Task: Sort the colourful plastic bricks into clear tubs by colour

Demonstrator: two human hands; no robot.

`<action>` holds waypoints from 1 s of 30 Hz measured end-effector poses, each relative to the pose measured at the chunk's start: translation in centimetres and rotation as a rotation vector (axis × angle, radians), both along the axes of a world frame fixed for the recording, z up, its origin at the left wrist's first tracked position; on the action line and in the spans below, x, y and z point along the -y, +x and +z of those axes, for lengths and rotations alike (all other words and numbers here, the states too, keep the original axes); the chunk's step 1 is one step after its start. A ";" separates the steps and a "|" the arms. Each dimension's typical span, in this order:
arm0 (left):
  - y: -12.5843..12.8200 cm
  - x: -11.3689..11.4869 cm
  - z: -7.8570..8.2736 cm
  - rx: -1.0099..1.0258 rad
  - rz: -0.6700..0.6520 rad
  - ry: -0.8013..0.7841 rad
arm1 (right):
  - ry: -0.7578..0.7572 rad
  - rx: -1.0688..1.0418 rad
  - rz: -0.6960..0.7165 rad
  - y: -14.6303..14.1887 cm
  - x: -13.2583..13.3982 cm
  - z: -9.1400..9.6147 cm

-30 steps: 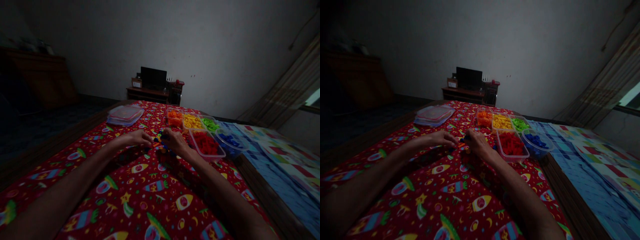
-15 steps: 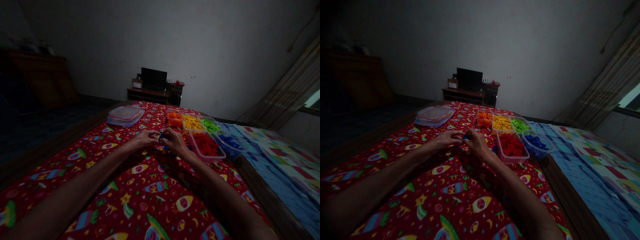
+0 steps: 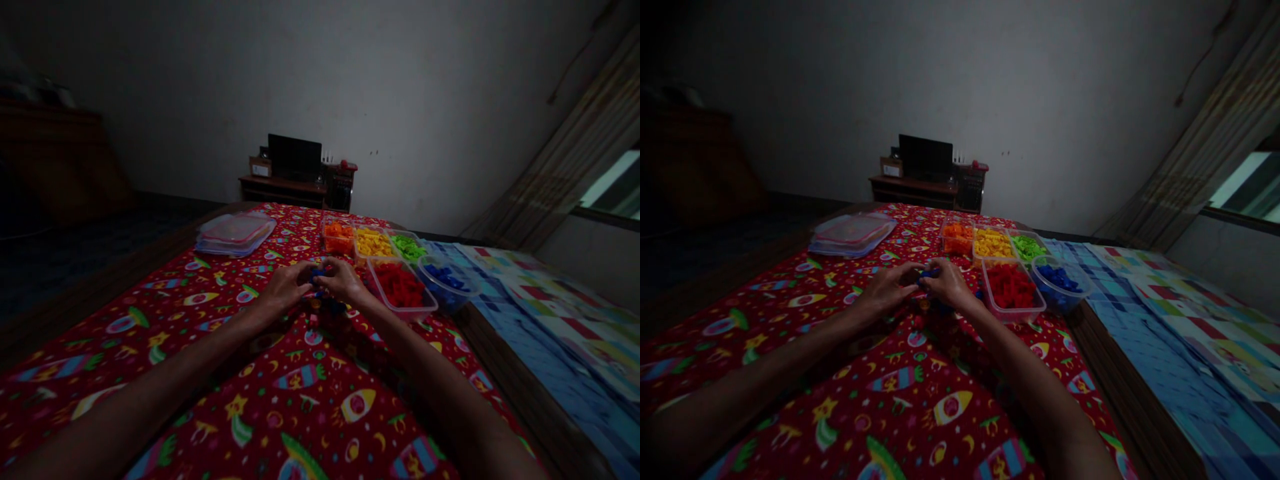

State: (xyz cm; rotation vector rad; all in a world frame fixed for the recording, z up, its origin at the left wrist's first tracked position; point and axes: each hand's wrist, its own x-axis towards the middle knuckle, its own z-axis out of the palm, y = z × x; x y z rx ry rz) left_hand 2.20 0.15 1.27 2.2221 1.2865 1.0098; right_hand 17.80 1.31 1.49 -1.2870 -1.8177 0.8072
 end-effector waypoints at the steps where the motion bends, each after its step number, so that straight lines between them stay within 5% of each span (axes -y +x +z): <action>1: 0.1 0.1 0.0 0.007 -0.005 0.002 | -0.001 -0.002 0.003 0.2 0.0 0.4; 7: -0.4 -0.3 0.1 -0.024 0.034 0.082 | 0.356 0.190 -0.218 6.2 0.2 5.7; 10: -1.6 -1.5 -0.5 -0.072 0.080 0.120 | 0.433 0.368 -0.514 11.9 0.8 8.4; 14: -3.3 -3.0 -1.8 -0.116 0.143 0.103 | 0.307 0.653 -0.856 18.7 1.7 9.2; 17: -4.1 -3.6 -3.1 -0.140 0.167 0.114 | 0.135 0.794 -0.890 21.3 2.0 8.5; 21: -4.5 -4.5 -4.9 -0.155 0.161 0.149 | 0.164 0.785 -0.882 20.5 1.8 8.2; 30: -5.0 -6.3 -8.8 -0.297 0.038 0.268 | 0.444 0.696 -0.649 11.6 0.9 7.9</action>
